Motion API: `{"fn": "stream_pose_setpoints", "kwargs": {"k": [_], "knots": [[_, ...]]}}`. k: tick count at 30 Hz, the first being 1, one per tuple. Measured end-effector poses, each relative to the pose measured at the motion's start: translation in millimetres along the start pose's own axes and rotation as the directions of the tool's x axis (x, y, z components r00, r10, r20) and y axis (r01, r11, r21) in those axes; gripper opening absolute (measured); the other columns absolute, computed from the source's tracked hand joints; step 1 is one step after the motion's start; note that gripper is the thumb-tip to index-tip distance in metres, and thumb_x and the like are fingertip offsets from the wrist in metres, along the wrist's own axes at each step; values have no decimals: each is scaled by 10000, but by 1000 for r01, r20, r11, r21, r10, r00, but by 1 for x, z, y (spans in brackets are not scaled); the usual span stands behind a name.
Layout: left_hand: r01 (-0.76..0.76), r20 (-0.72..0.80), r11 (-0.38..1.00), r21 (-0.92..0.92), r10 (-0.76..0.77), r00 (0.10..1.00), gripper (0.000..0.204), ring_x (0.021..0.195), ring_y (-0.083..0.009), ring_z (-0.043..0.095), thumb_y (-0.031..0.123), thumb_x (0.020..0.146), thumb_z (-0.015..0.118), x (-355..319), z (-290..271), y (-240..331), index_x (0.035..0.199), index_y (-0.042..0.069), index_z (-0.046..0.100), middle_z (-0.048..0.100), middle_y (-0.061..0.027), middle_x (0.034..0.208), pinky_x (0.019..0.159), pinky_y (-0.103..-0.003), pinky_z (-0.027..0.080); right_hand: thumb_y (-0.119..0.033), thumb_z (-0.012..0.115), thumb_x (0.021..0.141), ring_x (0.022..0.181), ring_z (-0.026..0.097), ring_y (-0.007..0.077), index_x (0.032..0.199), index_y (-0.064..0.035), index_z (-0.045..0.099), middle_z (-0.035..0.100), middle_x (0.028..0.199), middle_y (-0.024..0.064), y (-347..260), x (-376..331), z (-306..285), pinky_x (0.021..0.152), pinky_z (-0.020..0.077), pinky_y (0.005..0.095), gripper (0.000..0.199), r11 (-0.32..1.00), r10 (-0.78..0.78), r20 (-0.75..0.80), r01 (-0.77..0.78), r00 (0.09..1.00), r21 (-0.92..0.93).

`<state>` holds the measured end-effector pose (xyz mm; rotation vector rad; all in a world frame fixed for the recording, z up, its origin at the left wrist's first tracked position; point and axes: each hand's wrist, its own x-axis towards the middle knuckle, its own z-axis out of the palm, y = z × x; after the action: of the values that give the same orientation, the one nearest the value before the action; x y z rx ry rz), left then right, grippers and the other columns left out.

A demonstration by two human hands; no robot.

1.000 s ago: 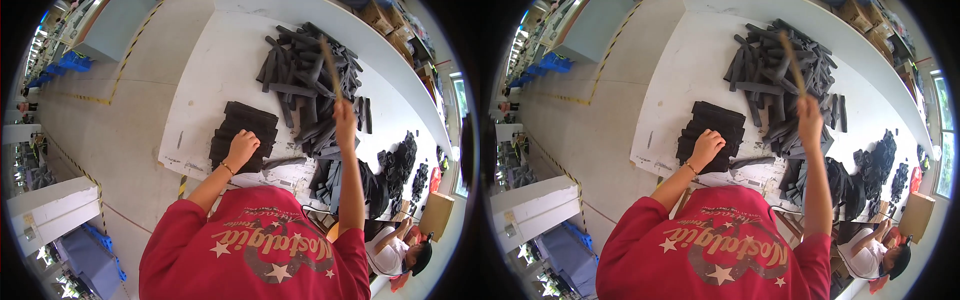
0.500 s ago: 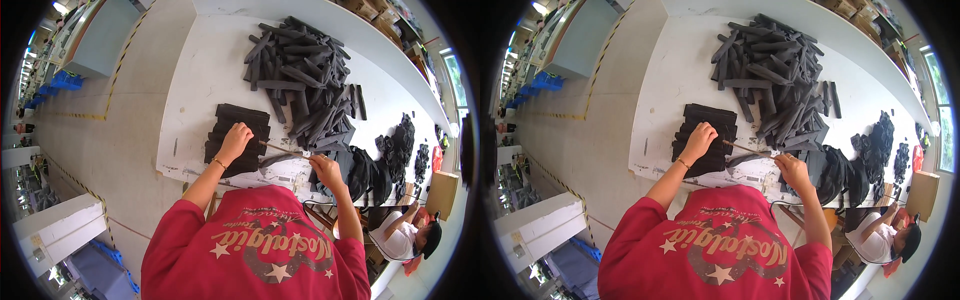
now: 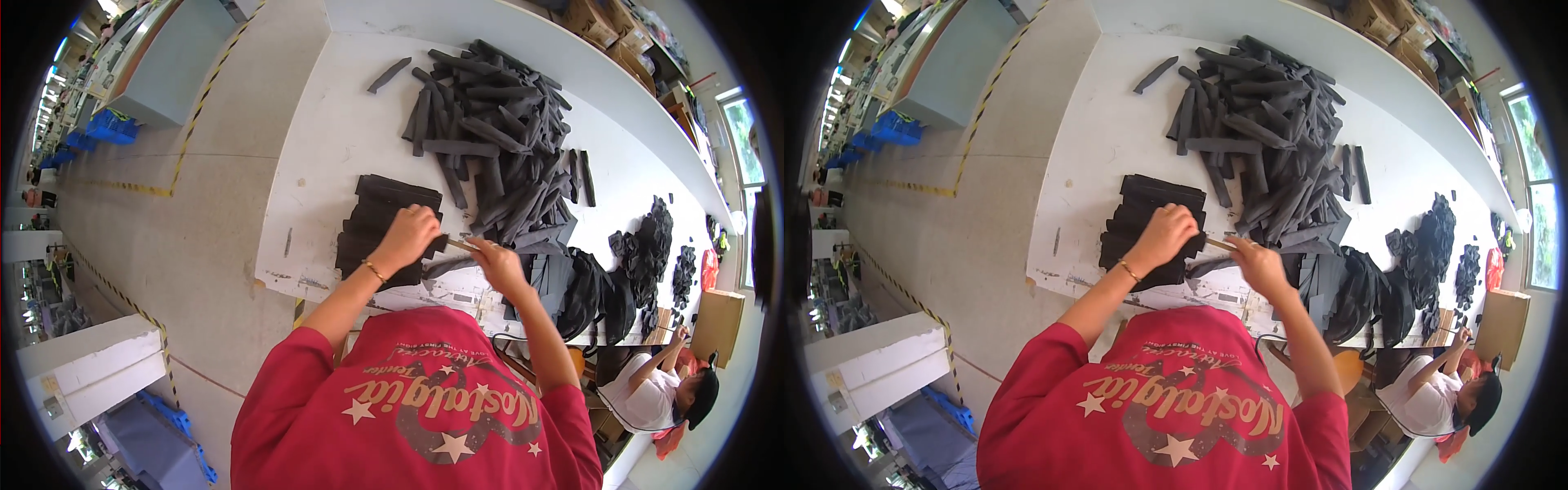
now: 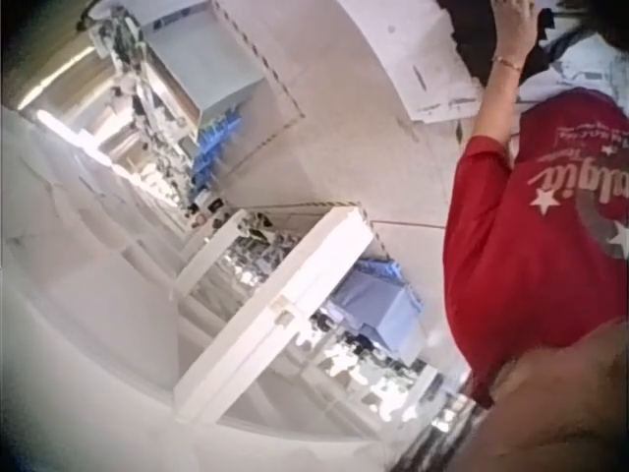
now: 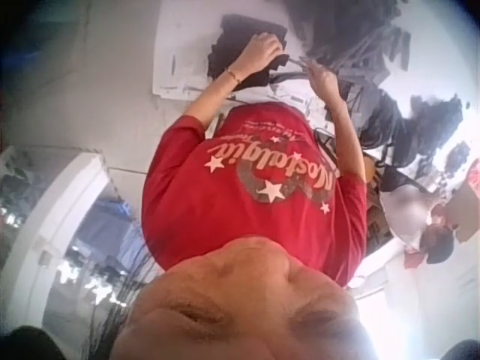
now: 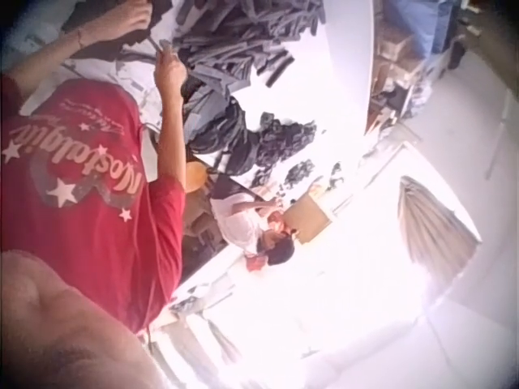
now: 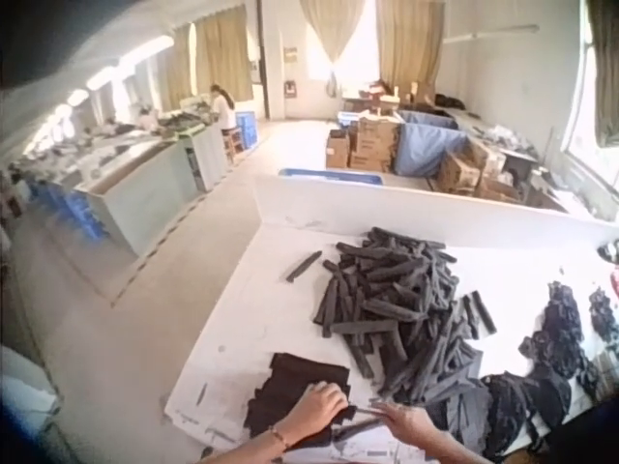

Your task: Using a wooden stick to separate and organize piles of black foam pieces on a workbench.

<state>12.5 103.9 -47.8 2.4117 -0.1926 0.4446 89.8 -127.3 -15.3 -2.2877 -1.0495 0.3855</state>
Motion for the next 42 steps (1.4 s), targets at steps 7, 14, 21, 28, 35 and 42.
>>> {"fn": "stream_pose_setpoints", "kwargs": {"k": [7,14,21,28,35,42], "knots": [[30,-407,450,-893,-833,375,427,990,-244,543,256,794,766,-8,-13,33,1110,46,570,585,-72,993,888,-395,471,-95,597,884,670,583,162,1144,6,602,619,744,152,-26,3,47,642,466,303,279,769,235,127,-265,964,582],[-164,281,-375,-913,-866,413,277,738,-218,645,270,887,670,-4,21,40,996,18,628,637,-75,764,732,-349,540,-44,563,870,713,612,415,1008,3,585,608,792,246,-71,13,79,596,467,437,147,924,240,-206,-158,949,349],[-165,167,-199,-966,-968,186,231,489,-145,519,223,857,708,6,-7,5,866,11,617,586,-55,653,448,-293,448,-85,580,892,636,595,423,890,-8,579,591,688,235,-63,-38,68,544,453,456,77,939,249,-17,-237,968,250],[-33,240,-262,-965,-922,303,278,353,-68,317,303,896,658,10,2,7,886,27,630,442,15,512,353,-233,200,-134,622,887,526,583,335,893,-10,619,570,626,209,-58,-89,18,492,443,382,124,938,242,63,-250,968,239],[-195,-82,34,-980,-967,243,301,395,-63,226,344,935,595,12,-63,-72,888,47,609,361,50,502,409,-240,199,-161,625,882,603,651,291,888,-22,643,607,652,199,-45,-158,-22,565,492,371,140,934,329,142,-344,934,98],[-404,409,-525,-749,-846,341,277,446,-49,361,323,972,526,19,15,-36,809,103,573,465,49,587,423,-203,295,-70,761,765,628,395,66,1068,-33,572,477,733,-21,-81,12,15,535,323,236,358,884,191,-255,-54,948,464]]}}
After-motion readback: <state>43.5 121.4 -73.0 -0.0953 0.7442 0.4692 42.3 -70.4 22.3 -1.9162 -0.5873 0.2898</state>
